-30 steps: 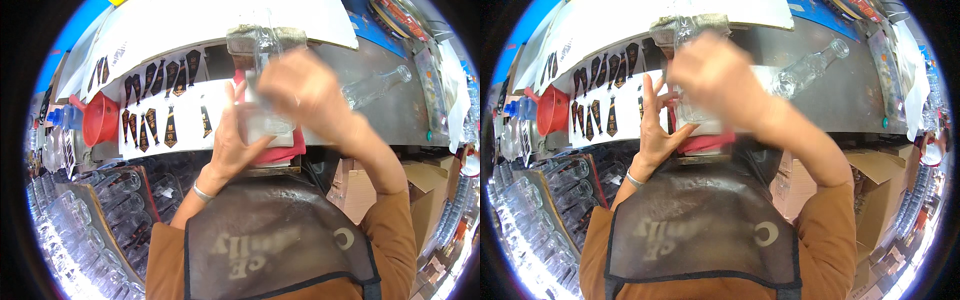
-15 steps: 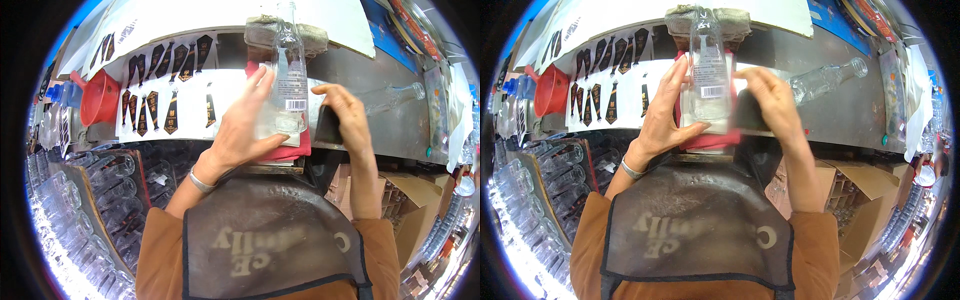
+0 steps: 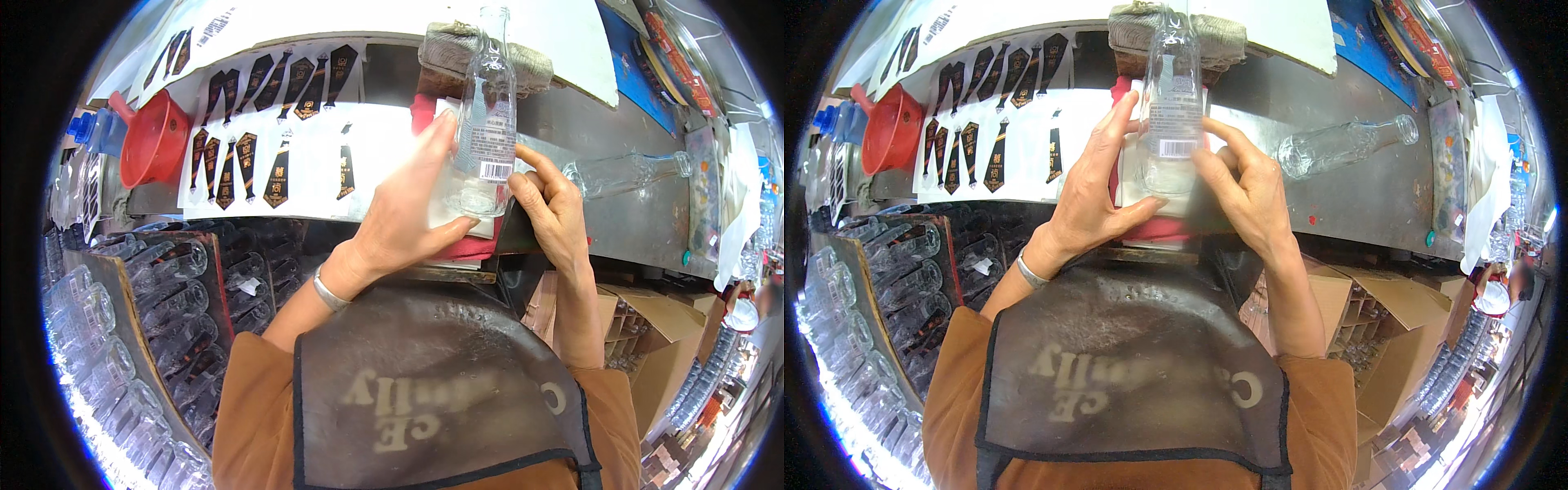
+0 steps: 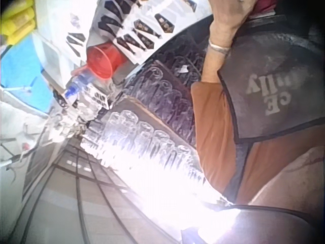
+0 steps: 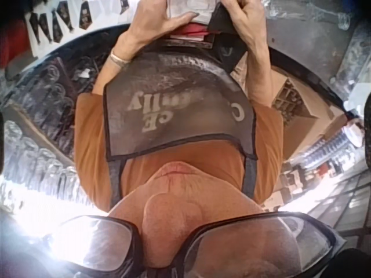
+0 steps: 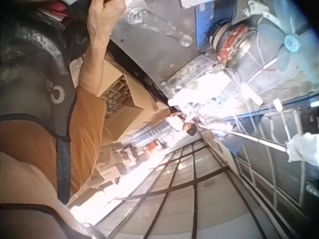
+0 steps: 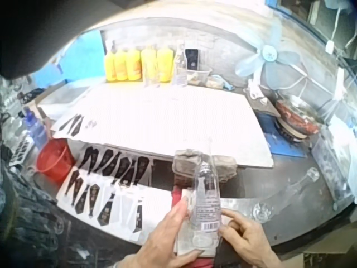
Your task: The person repeatedly picks clear plastic bottles, applies rectangular labels to their sides using both hands, and places the labeled bottles on the counter. The person handles the bottles one at a time and repeats the labeling cycle throughout the clip.
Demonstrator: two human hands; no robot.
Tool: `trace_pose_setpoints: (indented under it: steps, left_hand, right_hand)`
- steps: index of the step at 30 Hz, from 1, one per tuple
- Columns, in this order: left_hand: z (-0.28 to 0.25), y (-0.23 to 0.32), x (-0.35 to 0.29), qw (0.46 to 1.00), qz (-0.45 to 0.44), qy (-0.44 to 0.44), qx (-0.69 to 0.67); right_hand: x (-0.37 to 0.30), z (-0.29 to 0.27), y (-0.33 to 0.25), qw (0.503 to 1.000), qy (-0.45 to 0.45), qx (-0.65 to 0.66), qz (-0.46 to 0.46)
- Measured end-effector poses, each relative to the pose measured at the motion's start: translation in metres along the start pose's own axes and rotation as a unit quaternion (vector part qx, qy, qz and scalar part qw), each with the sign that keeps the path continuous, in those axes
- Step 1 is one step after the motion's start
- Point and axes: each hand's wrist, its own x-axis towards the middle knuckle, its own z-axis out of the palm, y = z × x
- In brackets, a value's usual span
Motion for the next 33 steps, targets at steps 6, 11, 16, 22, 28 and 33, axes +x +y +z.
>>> trace_pose_setpoints:
  steps: [6,11,16,22,28,33]
  left_hand:
    - [-0.004,0.003,0.005,0.997,0.042,-0.004,0.072]
    - [-0.004,0.001,0.004,0.998,0.016,-0.016,0.062]
    - [-0.001,0.002,0.004,0.996,0.057,-0.024,0.071]
    - [-0.005,0.004,0.006,0.999,0.041,0.009,0.023]
    - [-0.006,0.005,0.007,0.999,0.041,-0.010,0.028]
    - [-0.003,0.004,0.004,0.999,0.029,-0.021,0.031]
  right_hand:
    - [0.000,0.002,0.004,1.000,0.007,0.004,-0.005]
    - [0.000,0.003,0.004,1.000,0.009,0.003,0.000]
    - [0.000,0.005,0.007,1.000,0.015,0.012,-0.003]
    - [0.000,0.007,-0.002,0.998,0.049,0.024,-0.040]
    - [-0.001,0.005,-0.012,0.999,0.042,0.000,-0.030]
    - [-0.002,0.008,-0.013,0.997,0.068,-0.004,-0.048]
